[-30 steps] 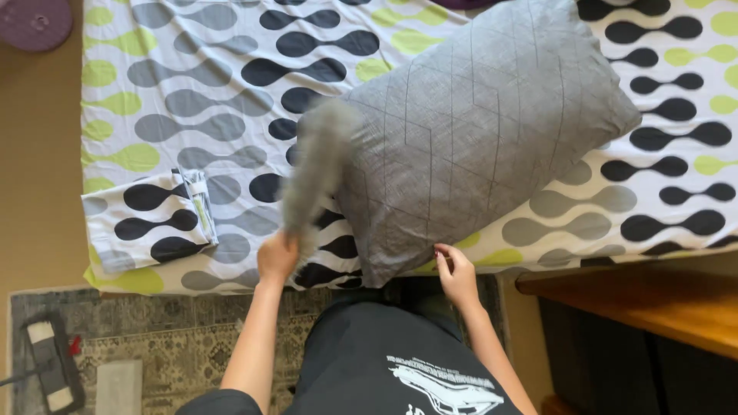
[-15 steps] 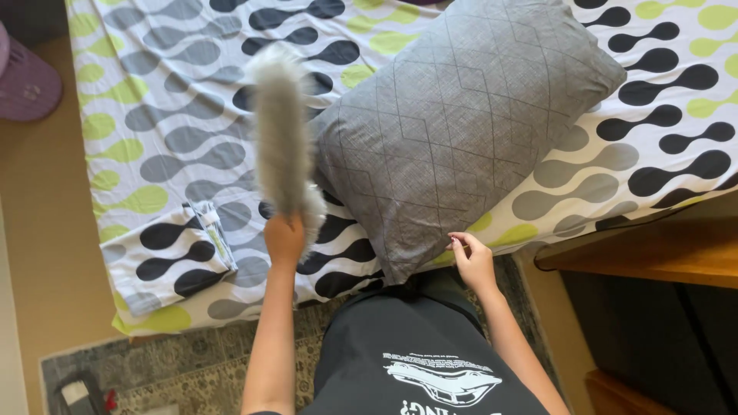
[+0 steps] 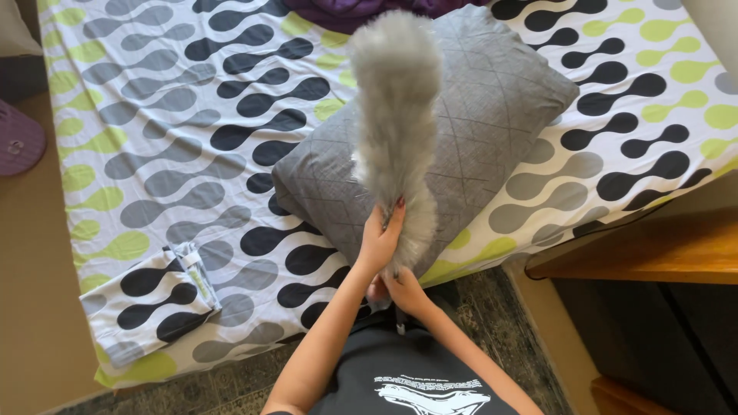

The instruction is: The recorder uses a duster to clean a pillow and then begins removing the pillowcase.

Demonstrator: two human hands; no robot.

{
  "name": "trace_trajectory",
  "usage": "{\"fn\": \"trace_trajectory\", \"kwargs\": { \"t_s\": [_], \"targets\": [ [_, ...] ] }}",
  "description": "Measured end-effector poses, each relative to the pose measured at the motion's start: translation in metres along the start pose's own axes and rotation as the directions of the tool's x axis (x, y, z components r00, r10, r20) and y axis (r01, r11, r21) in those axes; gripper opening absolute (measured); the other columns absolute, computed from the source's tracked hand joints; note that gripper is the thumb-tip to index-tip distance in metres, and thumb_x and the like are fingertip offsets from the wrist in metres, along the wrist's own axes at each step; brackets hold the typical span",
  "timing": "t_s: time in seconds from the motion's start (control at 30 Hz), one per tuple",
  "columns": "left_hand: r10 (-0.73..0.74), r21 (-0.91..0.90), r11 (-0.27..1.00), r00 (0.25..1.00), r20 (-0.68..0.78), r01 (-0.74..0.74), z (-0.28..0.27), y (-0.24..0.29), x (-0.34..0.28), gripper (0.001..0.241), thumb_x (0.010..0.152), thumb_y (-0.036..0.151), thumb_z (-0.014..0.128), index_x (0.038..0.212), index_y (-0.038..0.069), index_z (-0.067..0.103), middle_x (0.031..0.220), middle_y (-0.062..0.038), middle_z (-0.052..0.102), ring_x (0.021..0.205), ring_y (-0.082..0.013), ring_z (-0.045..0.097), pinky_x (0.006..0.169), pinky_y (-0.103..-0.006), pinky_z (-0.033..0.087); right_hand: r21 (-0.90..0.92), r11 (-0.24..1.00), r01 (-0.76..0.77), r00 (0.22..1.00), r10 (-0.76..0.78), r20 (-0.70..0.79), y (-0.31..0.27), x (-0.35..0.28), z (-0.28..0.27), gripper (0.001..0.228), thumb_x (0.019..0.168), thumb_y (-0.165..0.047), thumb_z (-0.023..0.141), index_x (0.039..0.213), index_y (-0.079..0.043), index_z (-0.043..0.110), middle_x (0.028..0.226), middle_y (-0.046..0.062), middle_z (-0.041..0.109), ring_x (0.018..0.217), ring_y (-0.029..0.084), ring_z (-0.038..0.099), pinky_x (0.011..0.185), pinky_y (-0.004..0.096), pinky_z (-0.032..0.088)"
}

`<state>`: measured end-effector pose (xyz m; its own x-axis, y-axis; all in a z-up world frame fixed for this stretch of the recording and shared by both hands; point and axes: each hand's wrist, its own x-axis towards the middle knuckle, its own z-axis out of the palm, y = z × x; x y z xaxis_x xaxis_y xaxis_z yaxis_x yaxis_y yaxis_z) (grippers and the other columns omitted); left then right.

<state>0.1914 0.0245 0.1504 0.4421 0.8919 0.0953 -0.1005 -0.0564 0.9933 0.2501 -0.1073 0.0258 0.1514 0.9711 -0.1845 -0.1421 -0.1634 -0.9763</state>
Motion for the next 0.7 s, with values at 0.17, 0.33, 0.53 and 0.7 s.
{"fn": "trace_trajectory", "kwargs": {
  "t_s": [0.17,0.33,0.53,0.7],
  "targets": [
    [-0.122,0.183,0.979,0.976,0.182,0.088,0.027,-0.008,-0.010,0.054,0.099,0.031,0.068,0.130,-0.010,0.052,0.109,-0.024,0.070,0.100,-0.0315,0.068,0.087,-0.0423,0.052,0.071,0.996,-0.058,0.972,0.073,-0.225,0.011,0.005,-0.026,0.015,0.101,-0.014,0.056,0.095,-0.001,0.059,0.068,0.008,0.063,0.056,0.015,0.060,0.051,0.033,0.049],
    [-0.181,0.274,0.956,0.949,0.257,0.108,0.056,-0.003,0.003,0.039,0.097,0.023,0.066,0.123,-0.005,0.060,0.101,-0.026,0.073,0.092,-0.0426,0.072,0.081,-0.0447,0.056,-0.395,0.898,0.194,0.938,-0.288,-0.195,-0.028,0.018,-0.048,0.021,0.096,-0.011,0.062,0.106,0.007,0.061,0.088,0.017,0.066,0.077,0.025,0.065,0.065,0.037,0.052],
    [0.223,0.622,0.699,0.934,0.279,-0.353,0.036,0.030,0.036,0.048,0.081,0.002,0.064,0.129,0.004,0.065,0.102,-0.021,0.071,0.093,-0.0403,0.069,0.079,-0.0469,0.055,-0.492,0.866,0.090,0.992,-0.121,-0.030,-0.082,0.005,-0.072,0.038,0.087,-0.022,0.073,0.115,0.002,0.063,0.099,0.015,0.073,0.086,0.021,0.070,0.076,0.035,0.056],
    [0.204,0.721,0.617,0.949,0.240,-0.315,-0.001,-0.027,0.022,0.044,0.080,0.008,0.067,0.123,0.002,0.062,0.091,-0.023,0.070,0.082,-0.0433,0.069,0.072,-0.0514,0.055,-0.514,0.834,-0.201,0.977,0.206,-0.049,-0.042,-0.020,-0.106,0.032,0.093,-0.031,0.070,0.112,-0.005,0.072,0.094,0.009,0.077,0.079,0.017,0.072,0.074,0.032,0.057]
  ]
}}
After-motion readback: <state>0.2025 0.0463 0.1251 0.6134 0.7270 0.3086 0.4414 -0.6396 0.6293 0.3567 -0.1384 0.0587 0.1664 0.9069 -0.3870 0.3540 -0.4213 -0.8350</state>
